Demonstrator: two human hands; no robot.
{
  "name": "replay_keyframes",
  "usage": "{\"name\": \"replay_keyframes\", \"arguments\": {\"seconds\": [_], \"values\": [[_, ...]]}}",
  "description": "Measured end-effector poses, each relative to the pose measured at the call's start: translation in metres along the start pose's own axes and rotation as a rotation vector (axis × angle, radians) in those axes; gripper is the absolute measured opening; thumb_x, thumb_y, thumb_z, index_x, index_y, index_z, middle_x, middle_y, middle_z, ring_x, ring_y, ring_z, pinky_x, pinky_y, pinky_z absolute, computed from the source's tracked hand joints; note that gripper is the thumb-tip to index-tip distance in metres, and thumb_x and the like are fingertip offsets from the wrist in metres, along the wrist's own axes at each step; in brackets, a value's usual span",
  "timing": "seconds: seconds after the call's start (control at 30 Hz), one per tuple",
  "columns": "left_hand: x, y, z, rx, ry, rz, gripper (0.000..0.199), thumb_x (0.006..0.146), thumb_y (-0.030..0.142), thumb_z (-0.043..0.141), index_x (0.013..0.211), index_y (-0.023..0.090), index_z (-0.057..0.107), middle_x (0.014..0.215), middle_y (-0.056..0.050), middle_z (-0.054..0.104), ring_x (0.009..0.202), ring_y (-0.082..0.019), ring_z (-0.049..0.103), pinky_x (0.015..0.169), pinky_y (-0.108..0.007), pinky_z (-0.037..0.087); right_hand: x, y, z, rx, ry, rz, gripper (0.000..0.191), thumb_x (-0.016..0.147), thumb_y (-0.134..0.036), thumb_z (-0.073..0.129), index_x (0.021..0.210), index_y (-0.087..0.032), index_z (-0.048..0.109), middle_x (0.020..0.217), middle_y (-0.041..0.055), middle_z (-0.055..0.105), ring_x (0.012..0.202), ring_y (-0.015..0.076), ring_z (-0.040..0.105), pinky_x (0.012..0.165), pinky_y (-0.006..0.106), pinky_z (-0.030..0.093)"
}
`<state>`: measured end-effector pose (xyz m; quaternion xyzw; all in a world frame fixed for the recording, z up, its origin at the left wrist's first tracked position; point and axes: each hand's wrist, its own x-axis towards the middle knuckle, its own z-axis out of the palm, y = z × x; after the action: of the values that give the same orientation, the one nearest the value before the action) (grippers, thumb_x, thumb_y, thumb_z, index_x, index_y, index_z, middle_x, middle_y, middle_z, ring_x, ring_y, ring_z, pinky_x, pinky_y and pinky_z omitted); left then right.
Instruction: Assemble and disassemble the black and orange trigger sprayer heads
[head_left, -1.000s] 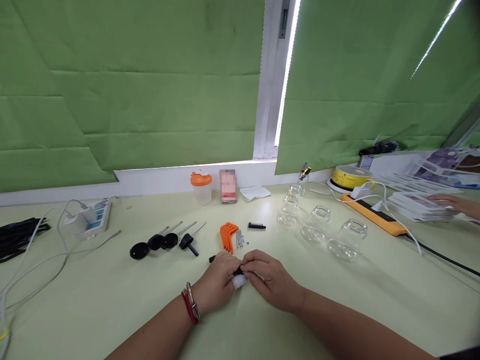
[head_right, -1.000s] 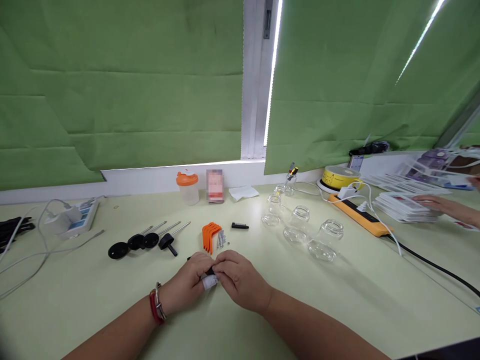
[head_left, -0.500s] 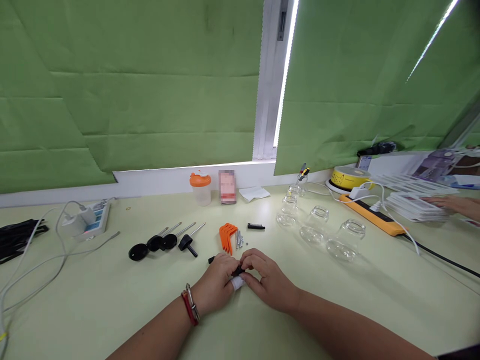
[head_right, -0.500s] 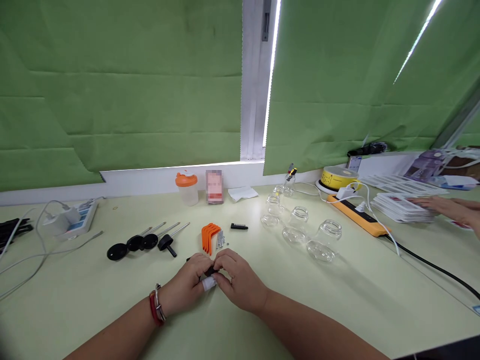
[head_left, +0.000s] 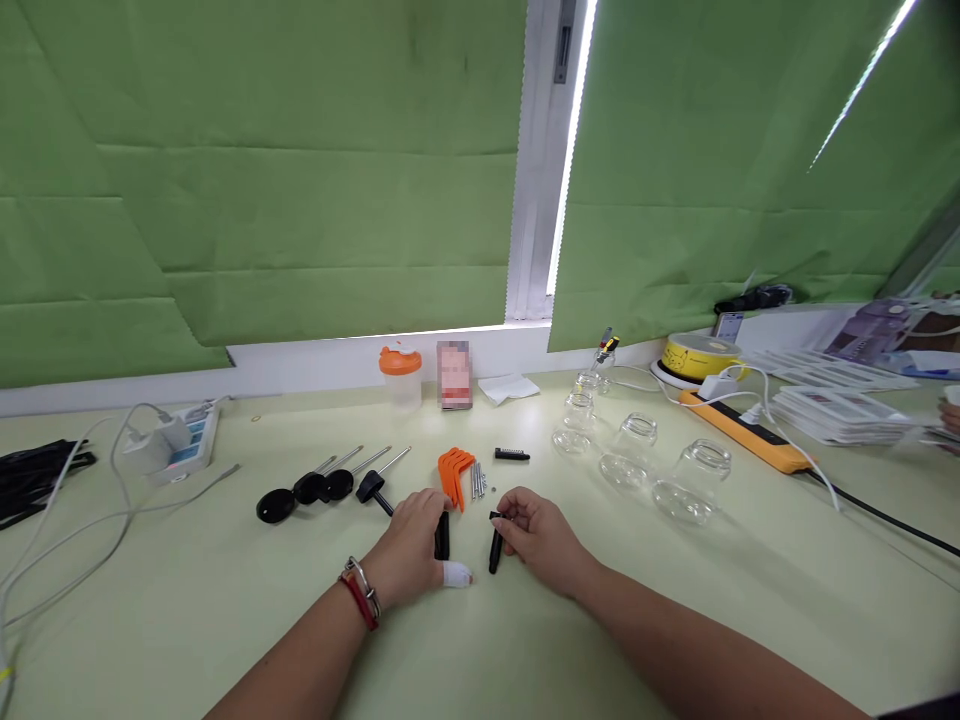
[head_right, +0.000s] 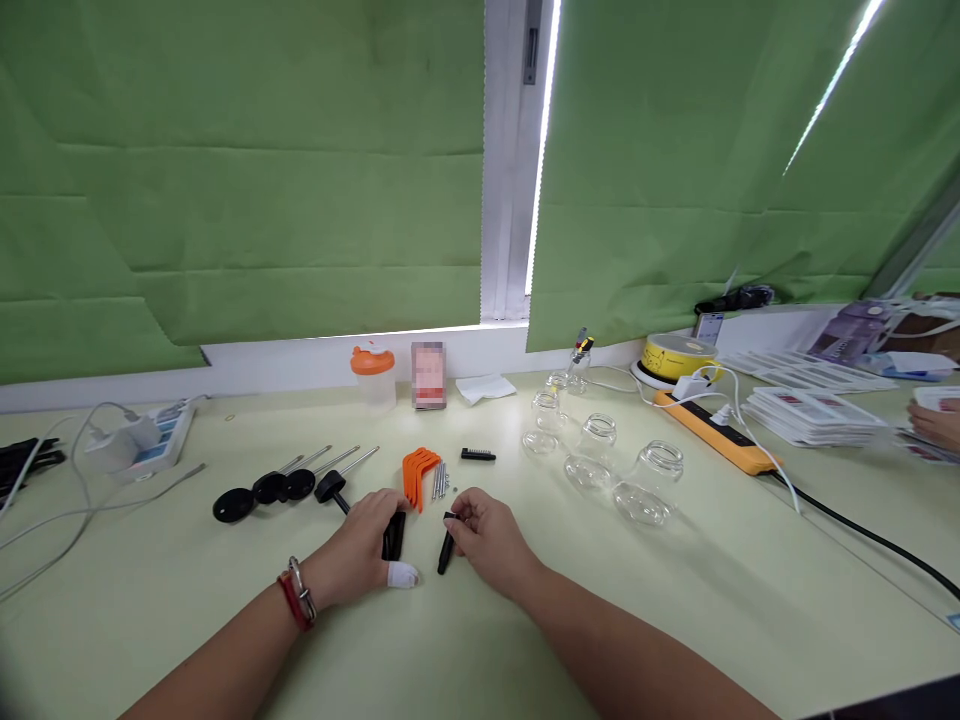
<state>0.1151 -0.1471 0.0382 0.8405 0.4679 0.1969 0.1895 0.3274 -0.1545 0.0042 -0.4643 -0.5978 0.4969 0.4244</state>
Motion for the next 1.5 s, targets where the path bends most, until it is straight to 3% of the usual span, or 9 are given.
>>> {"name": "replay_keyframes", "arguments": {"seconds": [0.3, 0.53, 0.83, 0.93, 1.03, 1.17, 1.23, 1.33, 1.5], "values": [[0.001, 0.004, 0.010, -0.032, -0.079, 0.047, 0.061, 0.058, 0.061, 0.068, 0.099, 0.019, 0.051, 0.103, -0.008, 0.049, 0.092, -0.025, 0.044, 0.079, -0.038, 0.040, 0.006, 0.001, 0.005, -0.219, -0.009, -0.061, 0.008, 0.079, -0.027, 0.053, 0.081, -0.020, 0.052, 0.060, -0.0050, 0.047, 0.054, 0.0095, 0.045, 0.050, 0.021, 0.038], [0.002, 0.004, 0.012, -0.022, -0.073, 0.126, 0.060, 0.062, 0.061, 0.065, 0.103, 0.020, 0.050, 0.104, -0.008, 0.050, 0.094, -0.026, 0.044, 0.082, -0.039, 0.040, 0.023, 0.001, 0.023, -0.399, 0.011, -0.122, 0.009, 0.079, -0.026, 0.051, 0.084, -0.020, 0.055, 0.066, -0.0022, 0.054, 0.058, 0.0110, 0.048, 0.053, 0.022, 0.037], [0.004, 0.006, 0.008, -0.010, -0.075, 0.082, 0.065, 0.060, 0.061, 0.067, 0.110, 0.022, 0.050, 0.105, -0.008, 0.050, 0.095, -0.026, 0.045, 0.082, -0.040, 0.040, 0.023, -0.010, 0.030, -0.511, -0.008, -0.272, 0.005, 0.075, -0.016, 0.053, 0.076, -0.019, 0.057, 0.077, 0.0007, 0.058, 0.070, 0.0129, 0.054, 0.063, 0.024, 0.042], [0.004, 0.007, 0.008, -0.001, -0.087, 0.071, 0.062, 0.061, 0.060, 0.067, 0.108, 0.022, 0.053, 0.105, -0.008, 0.049, 0.096, -0.026, 0.045, 0.083, -0.040, 0.041, 0.030, -0.009, 0.020, -0.556, 0.013, -0.312, 0.005, 0.077, -0.018, 0.053, 0.076, -0.019, 0.057, 0.077, 0.0012, 0.057, 0.068, 0.0126, 0.053, 0.062, 0.024, 0.042], [0.002, 0.006, 0.007, 0.006, -0.082, 0.051, 0.063, 0.060, 0.059, 0.069, 0.109, 0.021, 0.053, 0.106, -0.008, 0.049, 0.098, -0.027, 0.045, 0.084, -0.041, 0.040, 0.047, -0.005, -0.004, -0.642, 0.139, -0.353, 0.011, 0.080, -0.015, 0.048, 0.080, -0.018, 0.058, 0.084, 0.0041, 0.058, 0.069, 0.0134, 0.054, 0.066, 0.026, 0.044], [0.001, 0.003, 0.003, 0.004, -0.089, 0.019, 0.063, 0.060, 0.057, 0.069, 0.110, 0.022, 0.053, 0.109, -0.009, 0.049, 0.100, -0.027, 0.044, 0.086, -0.041, 0.040, 0.071, 0.003, -0.044, -0.797, 0.272, -0.398, 0.026, 0.083, -0.014, 0.045, 0.102, -0.017, 0.062, 0.112, 0.0089, 0.059, 0.104, 0.0209, 0.050, 0.091, 0.034, 0.039], [0.001, 0.001, 0.000, -0.011, -0.097, 0.014, 0.063, 0.061, 0.057, 0.068, 0.111, 0.022, 0.052, 0.110, -0.009, 0.049, 0.101, -0.027, 0.044, 0.086, -0.041, 0.041, 0.077, 0.007, -0.057, -0.858, 0.196, -0.370, 0.032, 0.083, -0.015, 0.045, 0.112, -0.018, 0.060, 0.119, 0.0084, 0.057, 0.112, 0.0223, 0.046, 0.096, 0.036, 0.035], [0.001, -0.002, -0.003, -0.029, -0.100, 0.018, 0.061, 0.063, 0.056, 0.067, 0.112, 0.022, 0.052, 0.112, -0.009, 0.049, 0.104, -0.027, 0.044, 0.088, -0.040, 0.040, 0.079, 0.010, -0.063, -0.904, 0.080, -0.304, 0.030, 0.083, -0.017, 0.047, 0.109, -0.020, 0.062, 0.112, 0.0057, 0.062, 0.106, 0.0215, 0.051, 0.093, 0.035, 0.036], [0.002, -0.005, -0.003, -0.002, -0.081, 0.036, 0.060, 0.065, 0.054, 0.066, 0.113, 0.022, 0.051, 0.114, -0.009, 0.049, 0.106, -0.028, 0.044, 0.090, -0.042, 0.039, 0.071, 0.002, -0.060, -0.910, 0.102, -0.165, 0.021, 0.080, -0.019, 0.050, 0.092, -0.021, 0.068, 0.094, 0.0043, 0.067, 0.096, 0.0209, 0.054, 0.085, 0.031, 0.038]]}}
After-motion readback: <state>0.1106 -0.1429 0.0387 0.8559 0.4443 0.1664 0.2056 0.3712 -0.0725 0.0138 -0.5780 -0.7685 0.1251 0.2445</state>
